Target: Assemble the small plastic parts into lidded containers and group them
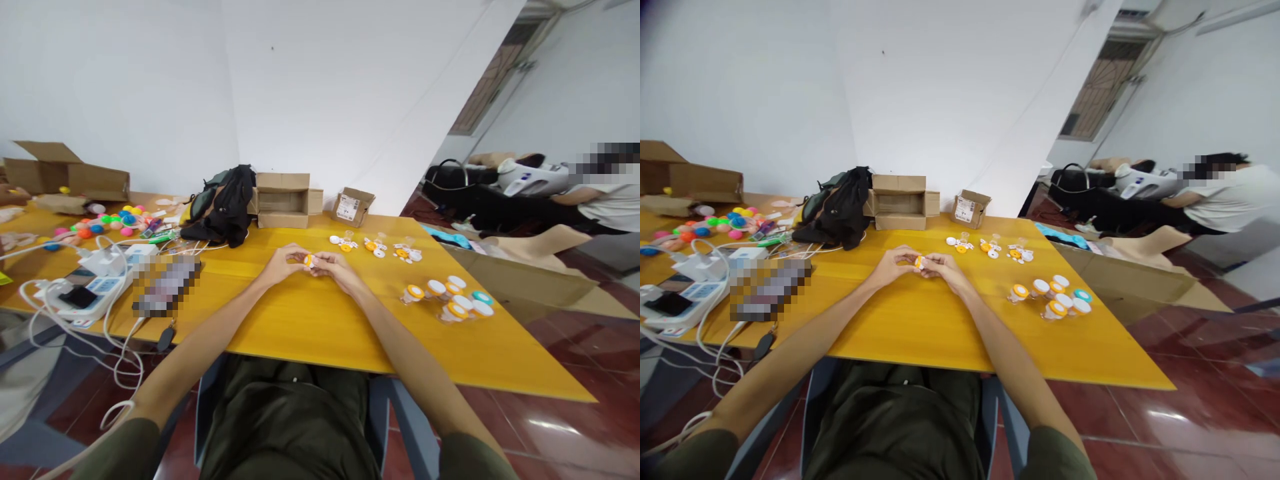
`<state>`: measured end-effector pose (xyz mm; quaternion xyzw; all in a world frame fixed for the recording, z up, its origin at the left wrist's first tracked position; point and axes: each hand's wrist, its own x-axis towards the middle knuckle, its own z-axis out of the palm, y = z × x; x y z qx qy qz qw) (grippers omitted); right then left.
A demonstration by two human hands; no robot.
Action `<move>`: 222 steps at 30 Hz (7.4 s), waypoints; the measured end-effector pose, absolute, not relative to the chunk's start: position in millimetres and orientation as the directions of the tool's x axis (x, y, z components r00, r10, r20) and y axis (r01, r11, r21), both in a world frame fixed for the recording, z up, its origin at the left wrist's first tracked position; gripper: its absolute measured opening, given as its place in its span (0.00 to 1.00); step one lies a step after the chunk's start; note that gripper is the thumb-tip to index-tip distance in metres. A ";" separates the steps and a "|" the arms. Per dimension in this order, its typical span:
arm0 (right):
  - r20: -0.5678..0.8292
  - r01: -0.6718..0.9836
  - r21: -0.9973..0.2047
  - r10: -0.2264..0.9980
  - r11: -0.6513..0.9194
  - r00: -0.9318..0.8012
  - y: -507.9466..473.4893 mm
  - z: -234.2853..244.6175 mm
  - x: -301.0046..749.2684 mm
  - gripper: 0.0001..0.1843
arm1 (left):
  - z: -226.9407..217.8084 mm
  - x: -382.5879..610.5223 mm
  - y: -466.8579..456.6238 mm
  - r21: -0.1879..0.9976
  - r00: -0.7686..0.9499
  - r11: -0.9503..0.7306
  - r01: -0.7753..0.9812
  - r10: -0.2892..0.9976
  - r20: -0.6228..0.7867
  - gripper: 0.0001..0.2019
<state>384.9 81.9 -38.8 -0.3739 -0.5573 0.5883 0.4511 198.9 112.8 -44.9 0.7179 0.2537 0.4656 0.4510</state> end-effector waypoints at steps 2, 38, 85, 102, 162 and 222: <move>0.050 -0.114 -0.993 0.944 0.013 -0.327 82.4 -39.0 385.3 0.23 | -44.0 199.0 112.0 0.878 0.447 -0.476 -0.061 0.773 0.450 0.16; 0.024 -0.263 -0.962 0.940 -0.071 -0.341 88.1 -46.7 375.8 0.17 | -41.1 198.3 112.4 0.923 0.451 -0.383 -0.025 0.820 0.353 0.21; 0.342 0.185 -0.913 0.929 0.364 -0.139 87.5 -42.1 372.5 0.14 | -45.3 204.9 107.7 0.865 0.340 -0.486 0.124 0.840 0.423 0.15; 0.369 0.317 -0.841 0.894 0.438 -0.256 87.2 -43.1 376.6 0.10 | -44.5 204.0 98.4 0.635 0.371 -0.697 0.335 0.716 0.591 0.14; 0.226 0.851 -0.493 0.971 0.179 -0.073 29.3 -9.8 402.9 0.07 | -59.4 200.3 116.0 0.685 0.484 -0.682 0.256 0.704 0.520 0.39; 0.310 0.905 -0.416 0.920 -0.093 0.238 160.1 -40.9 419.8 0.17 | -58.4 209.3 125.1 0.900 0.203 -0.369 0.232 0.923 0.326 0.11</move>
